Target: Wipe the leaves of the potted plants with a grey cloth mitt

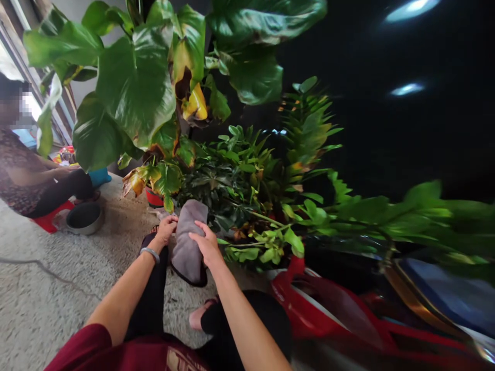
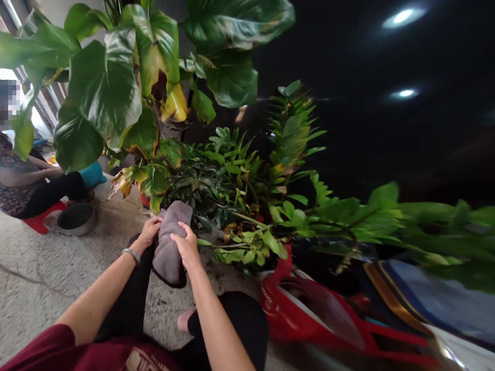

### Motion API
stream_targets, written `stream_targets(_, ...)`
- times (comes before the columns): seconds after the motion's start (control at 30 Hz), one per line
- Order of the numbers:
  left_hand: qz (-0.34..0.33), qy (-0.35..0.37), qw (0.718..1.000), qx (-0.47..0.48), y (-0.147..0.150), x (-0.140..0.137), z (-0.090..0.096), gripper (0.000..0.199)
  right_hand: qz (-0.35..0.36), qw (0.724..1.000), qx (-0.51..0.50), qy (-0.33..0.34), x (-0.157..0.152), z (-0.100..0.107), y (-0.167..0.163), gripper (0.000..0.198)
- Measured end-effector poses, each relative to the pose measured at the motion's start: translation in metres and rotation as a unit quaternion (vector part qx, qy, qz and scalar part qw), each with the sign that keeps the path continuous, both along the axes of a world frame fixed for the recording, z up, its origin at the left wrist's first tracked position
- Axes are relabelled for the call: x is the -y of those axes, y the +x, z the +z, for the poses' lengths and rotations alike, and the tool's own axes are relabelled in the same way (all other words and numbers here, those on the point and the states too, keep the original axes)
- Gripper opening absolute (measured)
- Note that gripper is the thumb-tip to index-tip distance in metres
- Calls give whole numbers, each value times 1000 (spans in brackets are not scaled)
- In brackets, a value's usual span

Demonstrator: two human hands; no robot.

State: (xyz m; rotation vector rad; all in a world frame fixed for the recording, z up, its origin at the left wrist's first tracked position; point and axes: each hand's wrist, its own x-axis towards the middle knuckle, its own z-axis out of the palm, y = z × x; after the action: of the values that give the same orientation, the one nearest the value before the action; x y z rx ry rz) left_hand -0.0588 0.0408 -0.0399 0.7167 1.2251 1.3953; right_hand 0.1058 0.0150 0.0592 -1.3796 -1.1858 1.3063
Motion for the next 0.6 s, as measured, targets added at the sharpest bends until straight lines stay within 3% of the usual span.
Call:
stream_targets(0.1, 151, 46, 987, -40, -6, -3, 5, 18, -1, 1000, 9, 4, 18, -14, 14, 63)
stream_targets(0.17, 197, 84, 974, -74, -11, -6, 12, 18, 2, 1000, 16, 20, 22, -13, 20, 62)
stream_targets(0.33, 128, 126, 980, -88, -13, -8, 29, 18, 9, 999, 34, 41, 20, -8, 22, 58)
stream_targets(0.5, 119, 119, 984, -63, -14, 6, 28, 5, 40, 997, 47, 35, 28, -11, 28, 54)
stream_targets(0.6, 109, 136, 983, -55, -15, 11, 25, 31, 43, 997, 57, 22, 37, 1, 35, 52)
